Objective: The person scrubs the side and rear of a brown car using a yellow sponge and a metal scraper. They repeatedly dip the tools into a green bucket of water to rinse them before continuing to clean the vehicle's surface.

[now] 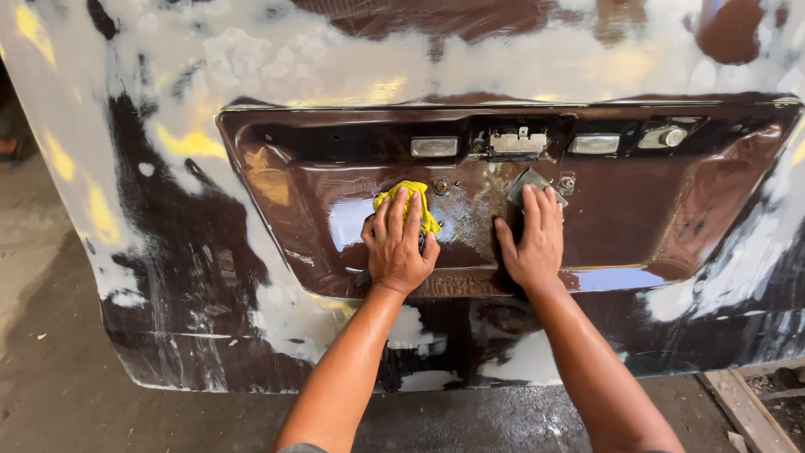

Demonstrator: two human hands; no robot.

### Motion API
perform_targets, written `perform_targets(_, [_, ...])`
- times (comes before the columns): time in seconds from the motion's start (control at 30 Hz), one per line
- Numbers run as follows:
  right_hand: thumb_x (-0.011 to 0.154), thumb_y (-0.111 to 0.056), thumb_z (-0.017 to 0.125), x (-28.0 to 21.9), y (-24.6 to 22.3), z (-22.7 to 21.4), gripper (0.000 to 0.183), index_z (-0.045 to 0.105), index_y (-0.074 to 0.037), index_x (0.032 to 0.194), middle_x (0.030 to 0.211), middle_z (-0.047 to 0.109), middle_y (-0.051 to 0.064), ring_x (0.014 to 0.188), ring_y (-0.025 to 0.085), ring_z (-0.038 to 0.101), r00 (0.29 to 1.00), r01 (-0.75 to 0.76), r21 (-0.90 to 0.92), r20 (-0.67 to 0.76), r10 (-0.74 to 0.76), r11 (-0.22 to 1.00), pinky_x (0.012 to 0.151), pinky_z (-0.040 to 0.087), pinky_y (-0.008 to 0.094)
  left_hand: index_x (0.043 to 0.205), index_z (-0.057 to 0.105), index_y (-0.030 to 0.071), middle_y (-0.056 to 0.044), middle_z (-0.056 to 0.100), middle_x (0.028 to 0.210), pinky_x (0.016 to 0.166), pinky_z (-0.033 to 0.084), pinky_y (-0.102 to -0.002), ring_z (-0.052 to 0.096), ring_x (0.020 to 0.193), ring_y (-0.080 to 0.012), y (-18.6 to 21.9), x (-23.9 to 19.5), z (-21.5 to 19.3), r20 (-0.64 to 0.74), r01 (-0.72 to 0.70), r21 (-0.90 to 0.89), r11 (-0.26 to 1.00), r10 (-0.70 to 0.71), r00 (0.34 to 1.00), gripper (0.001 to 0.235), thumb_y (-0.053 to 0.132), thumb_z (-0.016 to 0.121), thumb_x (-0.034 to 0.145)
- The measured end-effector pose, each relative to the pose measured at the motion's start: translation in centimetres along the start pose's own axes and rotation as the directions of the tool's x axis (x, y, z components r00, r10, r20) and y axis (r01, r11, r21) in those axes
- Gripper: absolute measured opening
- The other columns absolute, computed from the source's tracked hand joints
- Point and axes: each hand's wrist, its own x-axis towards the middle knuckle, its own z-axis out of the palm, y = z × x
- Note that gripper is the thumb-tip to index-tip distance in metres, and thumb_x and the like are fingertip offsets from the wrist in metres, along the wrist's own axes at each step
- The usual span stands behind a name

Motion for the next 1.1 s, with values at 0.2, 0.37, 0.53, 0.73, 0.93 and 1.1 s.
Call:
perform_targets(0.2, [0.098,-0.04,0.067,0.9,-4.3,2.4,0.072,0.043,-0.005,0.156,0.158,0.042,0.027,0.15,0.046,0.028,0.995,-0.061,-0.102,-0.08,0.053,0.993,0.122,0.02,0.057,0.157,0.046,0.012,-0.012,0.041,0.161,0.115,0.027,-0.055,0.038,0.146,-0.034,0.2,0.1,0.3,-0.002,0.002,0.028,1.0,-0.001,1.0,0.072,0.04,0.057,0.091])
perform_targets(0.37, [0.095,-0.042,0.068,1.4,-3.4,0.4,0.066,0.053,-0.007,0.149,0.155,0.046,0.018,0.152,0.04,0.033,0.956,0.214,0.047,0.198,-0.219,0.976,0.123,0.026,0.056,0.157,0.045,0.012,-0.012,0.041,0.162,0.116,0.027,-0.055,0.038,0.146,-0.0344,-0.1,0.5,-0.1,-0.003,-0.005,-0.001,1.0,0.005,1.0,0.073,0.041,0.058,0.091])
perform_targets(0.53, [0.103,-0.035,0.067,2.1,-2.2,1.1,0.055,0.055,-0.013,0.151,0.165,0.038,0.022,0.154,0.039,0.034,0.999,-0.046,-0.037,-0.027,0.045,0.998,0.128,0.029,0.055,0.156,0.046,0.014,-0.011,0.042,0.161,0.114,0.027,-0.054,0.038,0.145,-0.0342,0.0,0.2,0.0,0.026,0.024,0.001,1.0,-0.024,0.999,0.072,0.041,0.058,0.09])
perform_targets(0.73, [0.096,-0.038,0.07,0.4,-4.7,-0.2,0.061,0.053,-0.01,0.147,0.158,0.043,0.018,0.15,0.043,0.038,0.96,0.211,0.1,0.167,-0.225,0.972,0.125,0.028,0.058,0.157,0.046,0.013,-0.011,0.042,0.161,0.116,0.027,-0.054,0.038,0.146,-0.0332,0.2,0.1,-0.3,-0.005,0.01,-0.008,1.0,-0.01,1.0,0.071,0.041,0.058,0.092])
perform_targets(0.93, [0.097,-0.031,0.068,2.8,-2.7,-1.1,0.055,0.056,-0.009,0.146,0.161,0.043,0.019,0.151,0.042,0.039,0.984,0.135,0.011,0.112,-0.135,0.991,0.124,0.032,0.054,0.154,0.049,0.011,-0.012,0.043,0.16,0.115,0.027,-0.054,0.039,0.145,-0.0346,0.5,0.0,-0.5,-0.002,0.011,-0.012,1.0,-0.012,1.0,0.07,0.039,0.059,0.091])
perform_targets(1.1, [0.091,-0.03,0.072,1.9,-6.7,-0.7,0.053,0.057,-0.007,0.136,0.152,0.048,0.015,0.149,0.039,0.041,0.979,0.143,0.192,0.118,-0.167,0.971,0.125,0.034,0.052,0.154,0.049,0.011,-0.011,0.042,0.161,0.115,0.027,-0.054,0.038,0.146,-0.0339,0.4,0.8,-0.1,-0.024,0.0,0.0,1.0,0.0,1.0,0.07,0.039,0.059,0.09])
